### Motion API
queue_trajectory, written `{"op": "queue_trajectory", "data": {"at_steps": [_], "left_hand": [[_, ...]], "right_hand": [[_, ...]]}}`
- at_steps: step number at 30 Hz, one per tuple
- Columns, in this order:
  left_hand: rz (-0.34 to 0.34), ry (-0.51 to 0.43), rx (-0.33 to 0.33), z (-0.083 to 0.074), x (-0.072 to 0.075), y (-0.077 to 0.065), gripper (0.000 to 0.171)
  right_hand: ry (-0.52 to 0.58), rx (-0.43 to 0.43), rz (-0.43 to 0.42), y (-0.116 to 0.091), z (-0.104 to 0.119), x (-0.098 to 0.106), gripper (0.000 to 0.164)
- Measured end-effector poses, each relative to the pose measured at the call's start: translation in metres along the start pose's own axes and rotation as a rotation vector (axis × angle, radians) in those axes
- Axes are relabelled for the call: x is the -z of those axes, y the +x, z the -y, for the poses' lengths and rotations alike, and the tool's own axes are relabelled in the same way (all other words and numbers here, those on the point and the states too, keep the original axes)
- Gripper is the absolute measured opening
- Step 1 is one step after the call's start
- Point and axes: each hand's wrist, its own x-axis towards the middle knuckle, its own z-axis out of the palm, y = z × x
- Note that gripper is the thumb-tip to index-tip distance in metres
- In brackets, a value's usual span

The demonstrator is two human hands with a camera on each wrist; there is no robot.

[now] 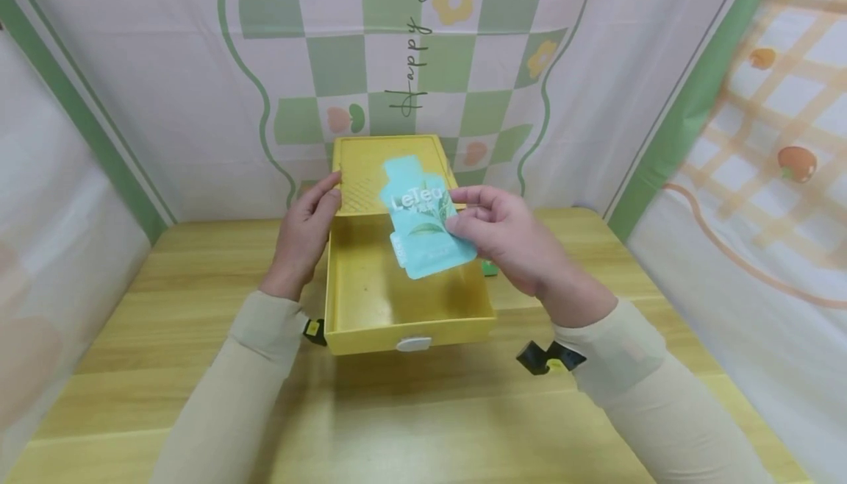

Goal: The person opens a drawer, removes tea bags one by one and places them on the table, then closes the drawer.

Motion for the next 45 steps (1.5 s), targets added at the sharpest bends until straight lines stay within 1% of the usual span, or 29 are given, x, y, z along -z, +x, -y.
{"op": "queue_trajectory", "data": {"at_steps": [4,8,12,16,19,27,32,34,36,43,45], "left_hand": [[-0.019,0.013,-0.015,0.014,-0.001,0.006,0.054],[-0.022,0.016,-0.016,0.014,-0.001,0.006,0.054],[-0.022,0.012,-0.019,0.014,-0.001,0.006,0.054],[-0.016,0.006,-0.018,0.014,0.0,0.006,0.054],[-0.012,0.005,-0.011,0.015,0.0,0.007,0.053],[-0.009,-0.003,-0.006,0.017,0.0,0.009,0.052],[-0.01,0.008,-0.016,0.015,-0.001,0.007,0.054],[-0.011,0.006,-0.02,0.015,-0.001,0.006,0.055],[-0.013,0.004,-0.023,0.014,-0.001,0.005,0.055],[-0.017,0.011,-0.022,0.014,-0.001,0.005,0.055],[-0.016,0.012,-0.024,0.014,-0.001,0.006,0.055]], "right_hand": [[0.037,0.004,-0.025,0.002,-0.002,0.007,0.046],[0.048,0.003,-0.051,0.004,-0.003,0.012,0.047],[0.04,0.006,-0.107,0.007,-0.006,0.019,0.047],[0.092,0.005,-0.173,0.011,-0.009,0.027,0.046],[0.136,-0.001,-0.21,0.012,-0.011,0.034,0.049],[0.134,-0.04,-0.293,0.017,-0.019,0.047,0.052],[0.131,-0.068,-0.327,0.02,-0.024,0.055,0.055],[0.148,-0.077,-0.339,0.021,-0.026,0.058,0.056],[0.167,-0.085,-0.349,0.022,-0.029,0.062,0.056],[0.244,-0.1,-0.38,0.027,-0.039,0.073,0.042],[0.251,-0.104,-0.382,0.027,-0.041,0.075,0.04]]}}
